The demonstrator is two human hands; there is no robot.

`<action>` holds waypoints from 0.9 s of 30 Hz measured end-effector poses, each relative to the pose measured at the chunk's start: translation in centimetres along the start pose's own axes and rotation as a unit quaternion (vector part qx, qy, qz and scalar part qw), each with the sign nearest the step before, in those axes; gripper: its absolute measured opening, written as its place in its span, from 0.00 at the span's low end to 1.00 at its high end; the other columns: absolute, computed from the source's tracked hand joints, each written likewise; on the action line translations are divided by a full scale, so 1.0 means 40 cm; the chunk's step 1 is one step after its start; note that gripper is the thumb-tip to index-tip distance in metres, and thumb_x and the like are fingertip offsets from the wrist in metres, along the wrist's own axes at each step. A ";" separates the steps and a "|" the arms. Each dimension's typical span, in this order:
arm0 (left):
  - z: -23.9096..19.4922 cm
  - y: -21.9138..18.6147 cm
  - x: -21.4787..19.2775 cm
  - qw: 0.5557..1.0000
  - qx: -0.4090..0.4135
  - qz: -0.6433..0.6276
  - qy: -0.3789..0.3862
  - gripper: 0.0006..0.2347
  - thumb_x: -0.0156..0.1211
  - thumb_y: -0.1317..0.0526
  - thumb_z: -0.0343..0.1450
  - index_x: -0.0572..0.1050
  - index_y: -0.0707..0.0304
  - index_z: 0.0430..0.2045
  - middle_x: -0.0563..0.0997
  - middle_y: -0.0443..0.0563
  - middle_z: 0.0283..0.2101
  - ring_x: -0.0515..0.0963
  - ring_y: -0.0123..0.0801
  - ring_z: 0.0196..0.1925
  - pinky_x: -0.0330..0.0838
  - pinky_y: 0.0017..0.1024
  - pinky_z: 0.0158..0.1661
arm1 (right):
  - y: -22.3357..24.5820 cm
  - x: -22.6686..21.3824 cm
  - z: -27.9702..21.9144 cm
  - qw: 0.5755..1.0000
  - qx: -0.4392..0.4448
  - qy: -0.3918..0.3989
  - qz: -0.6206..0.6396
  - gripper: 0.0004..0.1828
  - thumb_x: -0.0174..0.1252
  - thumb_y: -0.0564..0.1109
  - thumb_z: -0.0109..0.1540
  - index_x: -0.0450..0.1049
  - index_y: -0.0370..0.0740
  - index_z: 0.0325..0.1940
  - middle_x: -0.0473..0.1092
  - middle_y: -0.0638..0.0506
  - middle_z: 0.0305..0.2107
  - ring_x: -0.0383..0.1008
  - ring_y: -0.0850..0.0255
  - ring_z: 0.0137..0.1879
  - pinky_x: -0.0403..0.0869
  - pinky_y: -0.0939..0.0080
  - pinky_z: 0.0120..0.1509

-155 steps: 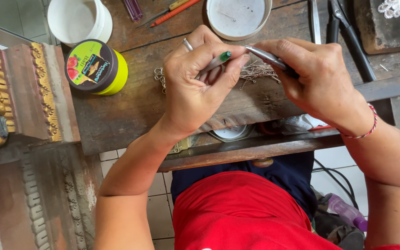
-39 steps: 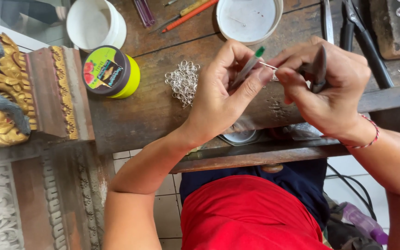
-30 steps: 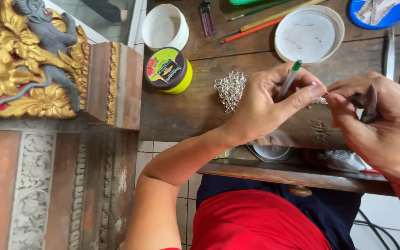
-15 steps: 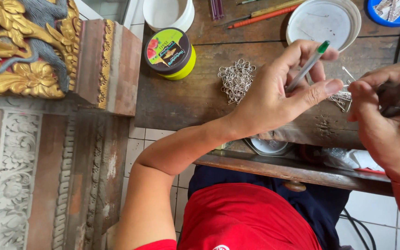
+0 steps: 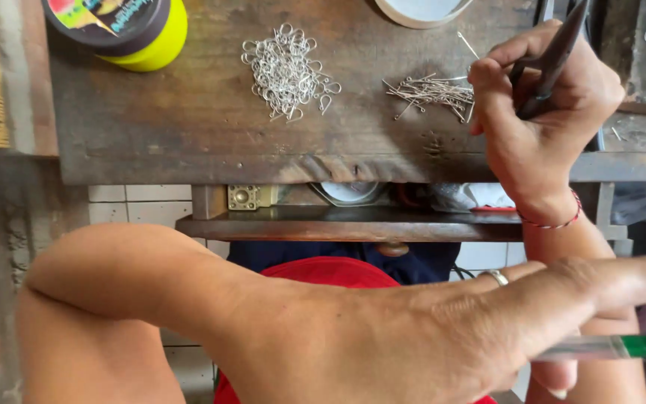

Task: The person repeatedly picks up small metal pins from a pile on a wooden workbench and uses pliers to bend one end into a loop. They hold the pin with a pen-like tool in the left hand and manipulate it with pliers in the right hand, then place the finished looped pin back onto the table.

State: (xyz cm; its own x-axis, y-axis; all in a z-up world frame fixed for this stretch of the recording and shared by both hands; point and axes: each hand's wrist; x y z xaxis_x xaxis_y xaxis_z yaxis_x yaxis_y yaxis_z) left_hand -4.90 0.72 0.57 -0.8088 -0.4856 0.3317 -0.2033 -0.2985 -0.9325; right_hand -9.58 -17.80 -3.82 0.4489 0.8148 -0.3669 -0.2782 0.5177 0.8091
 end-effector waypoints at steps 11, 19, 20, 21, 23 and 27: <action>-0.013 0.020 0.001 0.998 0.054 0.024 -0.018 0.30 0.54 0.45 0.74 0.57 0.53 0.71 0.69 0.44 0.71 0.72 0.24 0.63 0.75 0.26 0.55 | 0.003 0.017 0.001 0.999 -0.028 0.010 0.021 0.11 0.54 0.22 0.74 0.66 0.27 0.40 0.64 0.44 0.19 0.69 0.60 0.23 0.61 0.67 0.29; -0.019 -0.002 0.017 0.997 0.053 0.053 -0.002 0.29 0.47 0.41 0.75 0.57 0.53 0.69 0.70 0.45 0.69 0.73 0.25 0.67 0.80 0.29 0.60 | -0.001 0.014 -0.003 0.999 -0.036 0.023 0.033 0.10 0.54 0.21 0.74 0.66 0.25 0.41 0.65 0.43 0.19 0.68 0.60 0.22 0.63 0.65 0.30; -0.020 -0.003 0.013 0.997 0.052 0.058 -0.001 0.29 0.47 0.41 0.75 0.57 0.53 0.69 0.70 0.45 0.69 0.73 0.25 0.68 0.81 0.30 0.61 | -0.001 0.015 -0.001 0.998 -0.051 0.023 0.032 0.09 0.52 0.20 0.74 0.66 0.24 0.41 0.66 0.41 0.23 0.69 0.58 0.23 0.63 0.64 0.28; -0.019 -0.006 0.010 0.997 0.052 0.063 -0.001 0.29 0.46 0.40 0.75 0.57 0.53 0.69 0.70 0.45 0.68 0.73 0.25 0.68 0.81 0.30 0.62 | -0.001 0.014 0.001 0.997 -0.066 0.023 0.030 0.09 0.50 0.19 0.74 0.65 0.22 0.42 0.67 0.39 0.26 0.70 0.56 0.23 0.63 0.64 0.26; -0.006 -0.013 0.005 0.996 0.050 0.073 0.011 0.29 0.44 0.40 0.75 0.57 0.53 0.68 0.71 0.45 0.68 0.73 0.25 0.69 0.83 0.31 0.63 | 0.006 0.012 0.000 0.998 -0.053 0.014 0.024 0.08 0.50 0.21 0.74 0.65 0.23 0.41 0.67 0.40 0.26 0.70 0.57 0.23 0.63 0.64 0.28; 0.031 -0.048 0.003 0.992 0.041 0.107 0.054 0.29 0.41 0.38 0.75 0.56 0.53 0.67 0.71 0.46 0.67 0.73 0.26 0.72 0.85 0.33 0.66 | -0.228 -0.063 -0.025 0.988 0.038 -0.128 -0.080 0.14 0.44 0.38 0.73 0.74 0.36 0.38 0.64 0.54 0.31 0.62 0.68 0.44 0.66 0.64 0.49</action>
State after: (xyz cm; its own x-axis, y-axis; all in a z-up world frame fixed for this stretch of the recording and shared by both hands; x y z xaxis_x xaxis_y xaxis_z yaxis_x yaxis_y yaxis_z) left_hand -3.93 0.22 2.58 -0.8835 -0.4561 0.1070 0.0211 -0.2670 -0.9635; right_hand -9.02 -24.30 -10.74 0.6851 0.6260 -0.3725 -0.1253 0.6051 0.7863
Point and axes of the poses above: each hand's wrist, its own z-axis towards the middle knuckle, its own x-axis out of the palm, y = z × x
